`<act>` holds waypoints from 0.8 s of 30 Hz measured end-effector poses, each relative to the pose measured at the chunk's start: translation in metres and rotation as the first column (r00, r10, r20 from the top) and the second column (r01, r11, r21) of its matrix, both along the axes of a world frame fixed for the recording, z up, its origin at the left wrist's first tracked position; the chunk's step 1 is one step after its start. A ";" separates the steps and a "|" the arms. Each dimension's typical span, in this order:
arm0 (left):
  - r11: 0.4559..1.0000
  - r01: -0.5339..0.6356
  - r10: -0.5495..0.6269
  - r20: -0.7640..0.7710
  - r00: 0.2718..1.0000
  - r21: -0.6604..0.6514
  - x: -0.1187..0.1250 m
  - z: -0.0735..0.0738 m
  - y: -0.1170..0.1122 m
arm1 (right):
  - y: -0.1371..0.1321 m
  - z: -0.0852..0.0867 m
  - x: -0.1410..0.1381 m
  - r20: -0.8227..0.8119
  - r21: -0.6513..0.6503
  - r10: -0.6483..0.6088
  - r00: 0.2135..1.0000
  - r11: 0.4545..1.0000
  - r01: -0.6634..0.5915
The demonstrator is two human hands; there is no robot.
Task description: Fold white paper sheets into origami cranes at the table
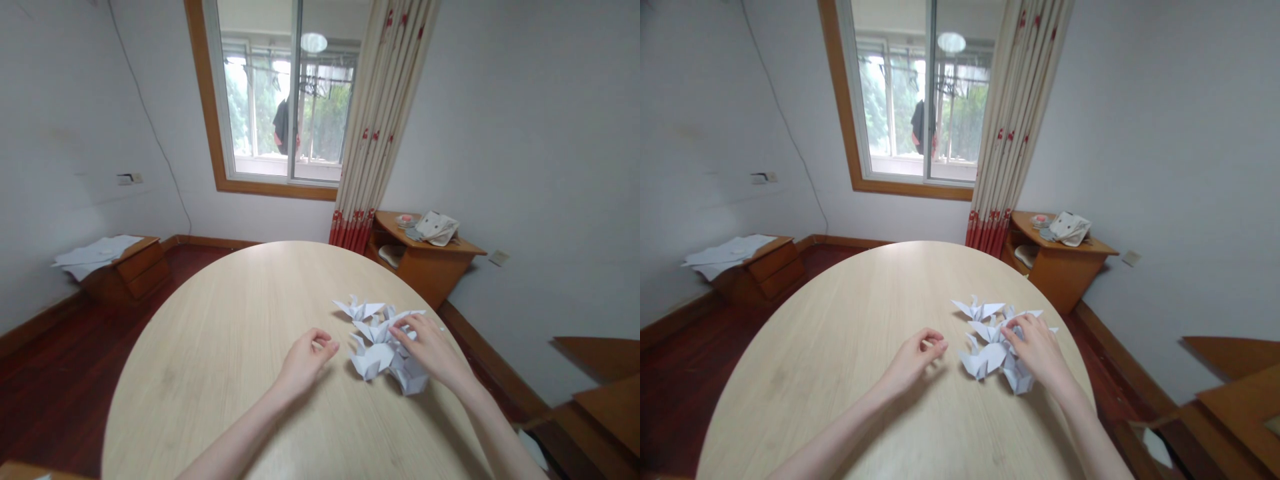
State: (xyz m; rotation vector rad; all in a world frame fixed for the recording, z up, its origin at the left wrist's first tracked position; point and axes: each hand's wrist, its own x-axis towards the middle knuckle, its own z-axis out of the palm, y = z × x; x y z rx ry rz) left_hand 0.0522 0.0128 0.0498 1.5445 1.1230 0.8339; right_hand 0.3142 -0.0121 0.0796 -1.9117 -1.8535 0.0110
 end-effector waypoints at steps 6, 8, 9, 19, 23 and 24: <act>0.964 -0.025 0.049 -0.083 0.995 0.266 -0.032 0.031 -0.018 | -0.029 0.019 -0.019 -0.138 0.156 0.074 0.988 0.986 -0.052; 0.915 -0.027 0.099 -0.161 0.982 0.403 -0.051 0.038 -0.032 | -0.049 0.021 -0.031 -0.200 0.181 0.099 0.975 0.982 -0.063; 0.889 -0.024 0.131 -0.203 0.970 0.458 -0.061 0.040 -0.040 | -0.060 0.019 -0.038 -0.228 0.192 0.098 0.969 0.980 -0.054; 0.740 0.073 0.400 -0.525 0.751 0.668 -0.123 -0.038 -0.115 | -0.124 -0.088 -0.106 -0.090 0.171 0.200 0.976 0.968 -0.183; 0.739 0.282 0.375 -0.721 0.583 0.612 -0.119 -0.067 -0.127 | -0.128 -0.120 -0.121 0.217 0.151 0.258 0.941 0.944 -0.294; 0.742 0.313 0.367 -0.750 0.550 0.592 -0.117 -0.070 -0.128 | -0.129 -0.124 -0.123 0.274 0.146 0.255 0.927 0.942 -0.303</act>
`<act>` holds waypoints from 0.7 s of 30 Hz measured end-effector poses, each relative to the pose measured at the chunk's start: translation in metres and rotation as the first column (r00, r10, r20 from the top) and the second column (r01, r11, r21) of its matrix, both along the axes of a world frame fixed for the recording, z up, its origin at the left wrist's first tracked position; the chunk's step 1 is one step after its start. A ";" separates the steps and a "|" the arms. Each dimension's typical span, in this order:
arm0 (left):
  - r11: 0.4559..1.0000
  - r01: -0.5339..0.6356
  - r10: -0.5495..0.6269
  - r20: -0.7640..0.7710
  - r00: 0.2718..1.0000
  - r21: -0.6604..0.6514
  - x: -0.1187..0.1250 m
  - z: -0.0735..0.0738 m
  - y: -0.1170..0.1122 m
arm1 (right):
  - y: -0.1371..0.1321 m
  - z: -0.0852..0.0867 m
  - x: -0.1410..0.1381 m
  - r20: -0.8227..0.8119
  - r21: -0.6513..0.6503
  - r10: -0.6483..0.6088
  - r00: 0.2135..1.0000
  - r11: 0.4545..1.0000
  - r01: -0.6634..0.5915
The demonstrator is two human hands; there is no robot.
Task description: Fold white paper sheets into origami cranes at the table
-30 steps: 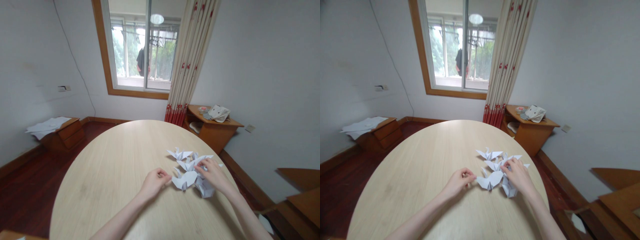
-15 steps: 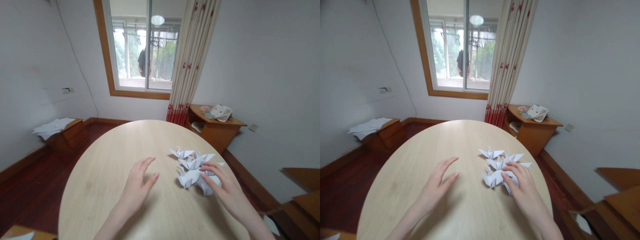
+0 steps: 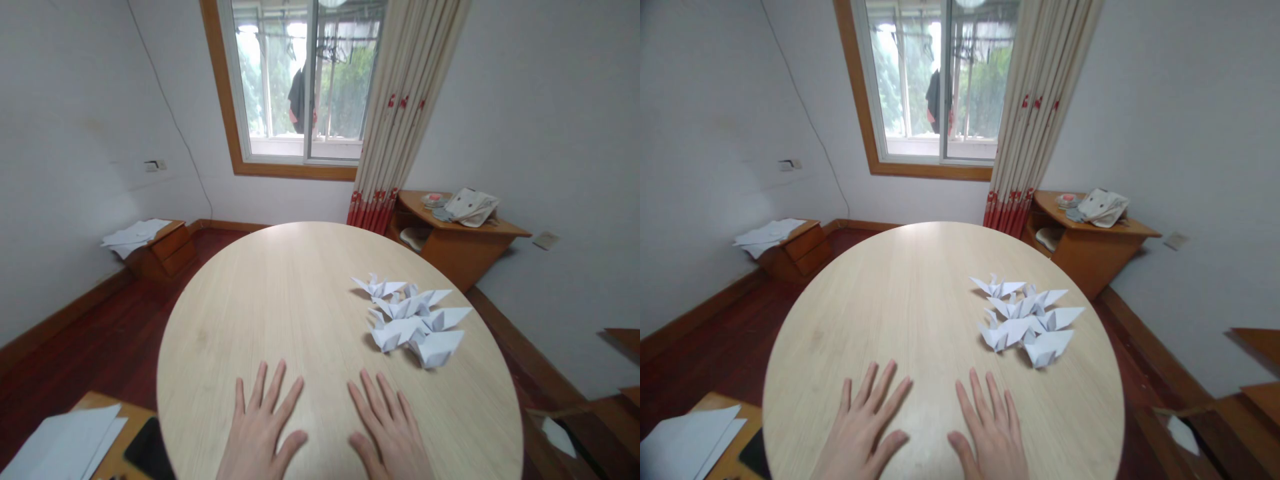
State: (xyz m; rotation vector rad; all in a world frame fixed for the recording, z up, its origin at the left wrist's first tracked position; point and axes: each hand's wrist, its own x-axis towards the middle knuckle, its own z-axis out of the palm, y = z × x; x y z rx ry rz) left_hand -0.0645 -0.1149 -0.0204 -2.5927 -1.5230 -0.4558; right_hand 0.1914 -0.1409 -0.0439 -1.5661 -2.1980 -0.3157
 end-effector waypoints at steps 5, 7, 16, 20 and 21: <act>1.000 -0.022 0.021 -0.078 0.997 -0.014 0.008 -0.003 0.002 | 0.002 -0.006 -0.008 0.120 0.006 -0.056 0.991 0.998 0.056; 1.000 -0.024 0.022 -0.082 0.996 -0.016 0.008 -0.002 0.003 | 0.003 -0.005 -0.011 0.133 -0.003 -0.061 0.989 0.998 0.062; 0.999 -0.030 0.027 -0.089 0.996 -0.027 0.009 -0.004 0.003 | 0.002 0.002 -0.012 0.127 -0.018 -0.056 0.990 0.998 0.059; 0.999 -0.030 0.028 -0.094 0.995 -0.023 0.009 -0.005 0.004 | 0.003 0.002 -0.012 0.136 -0.020 -0.056 0.989 0.998 0.059; 0.999 -0.030 0.028 -0.094 0.995 -0.023 0.009 -0.005 0.004 | 0.003 0.001 -0.011 0.134 -0.023 -0.053 0.989 0.998 0.057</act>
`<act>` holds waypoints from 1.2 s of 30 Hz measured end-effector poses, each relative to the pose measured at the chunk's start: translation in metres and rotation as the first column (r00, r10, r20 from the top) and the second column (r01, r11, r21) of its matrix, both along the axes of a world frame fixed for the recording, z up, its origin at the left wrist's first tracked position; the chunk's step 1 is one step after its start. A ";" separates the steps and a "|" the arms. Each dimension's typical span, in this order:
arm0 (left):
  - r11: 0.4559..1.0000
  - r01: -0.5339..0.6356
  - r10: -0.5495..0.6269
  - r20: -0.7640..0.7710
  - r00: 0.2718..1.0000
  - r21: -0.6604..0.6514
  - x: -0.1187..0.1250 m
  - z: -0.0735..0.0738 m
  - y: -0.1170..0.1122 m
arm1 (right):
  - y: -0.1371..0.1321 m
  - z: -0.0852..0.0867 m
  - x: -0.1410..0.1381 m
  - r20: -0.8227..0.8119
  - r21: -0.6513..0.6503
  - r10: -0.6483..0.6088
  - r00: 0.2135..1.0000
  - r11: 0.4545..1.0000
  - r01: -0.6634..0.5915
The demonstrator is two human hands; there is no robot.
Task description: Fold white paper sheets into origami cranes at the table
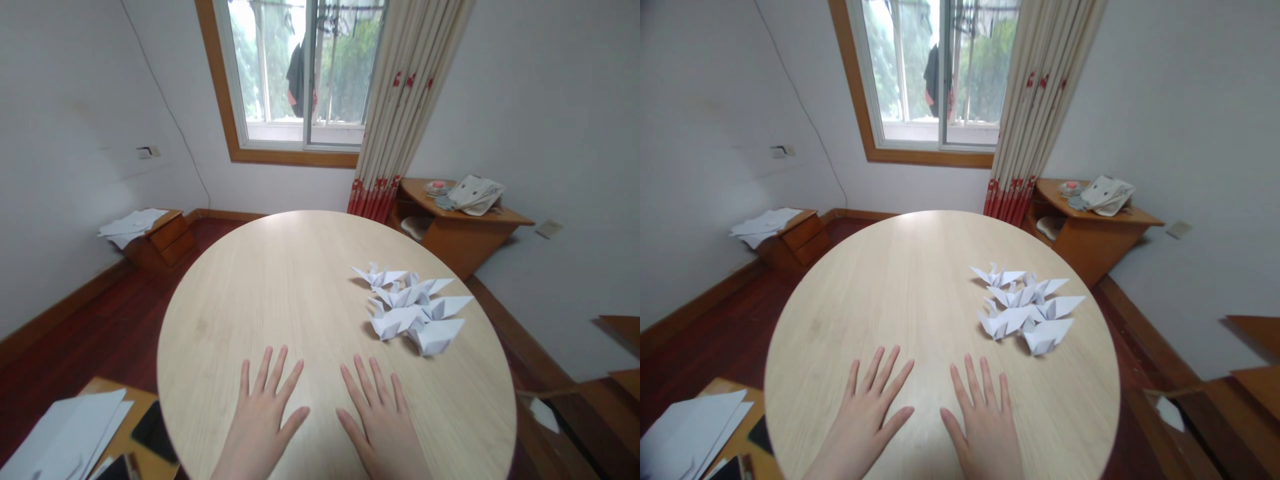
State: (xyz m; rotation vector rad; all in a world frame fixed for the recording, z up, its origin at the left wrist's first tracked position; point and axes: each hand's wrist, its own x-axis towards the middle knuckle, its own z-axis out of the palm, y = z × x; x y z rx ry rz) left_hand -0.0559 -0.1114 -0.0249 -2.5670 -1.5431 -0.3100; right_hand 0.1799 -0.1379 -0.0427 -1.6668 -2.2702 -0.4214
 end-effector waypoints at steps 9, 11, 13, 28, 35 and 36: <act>1.000 -0.001 0.001 0.008 1.000 -0.002 0.000 0.001 0.000 | 0.001 -0.005 0.000 -0.008 0.007 -0.010 1.000 1.000 0.010; 1.000 -0.001 0.001 0.002 1.000 0.003 -0.001 0.001 0.000 | 0.001 -0.006 0.000 0.001 0.005 -0.016 1.000 1.000 0.016; 1.000 0.001 -0.001 -0.007 1.000 0.008 -0.001 0.000 0.000 | 0.001 -0.005 0.000 0.013 0.012 -0.011 1.000 1.000 0.011; 0.996 -0.001 0.002 0.020 1.000 -0.088 -0.001 0.006 0.004 | 0.003 -0.006 0.006 -0.120 -0.032 0.042 0.992 0.998 -0.046; 0.889 0.238 -0.012 0.501 0.865 -0.390 0.079 0.078 0.061 | 0.019 0.036 0.054 -0.644 -0.331 -0.338 0.686 0.932 0.148; 0.853 0.259 0.062 0.581 0.812 -0.453 0.097 0.080 0.072 | 0.022 0.038 0.058 -0.669 -0.354 -0.410 0.619 0.909 0.219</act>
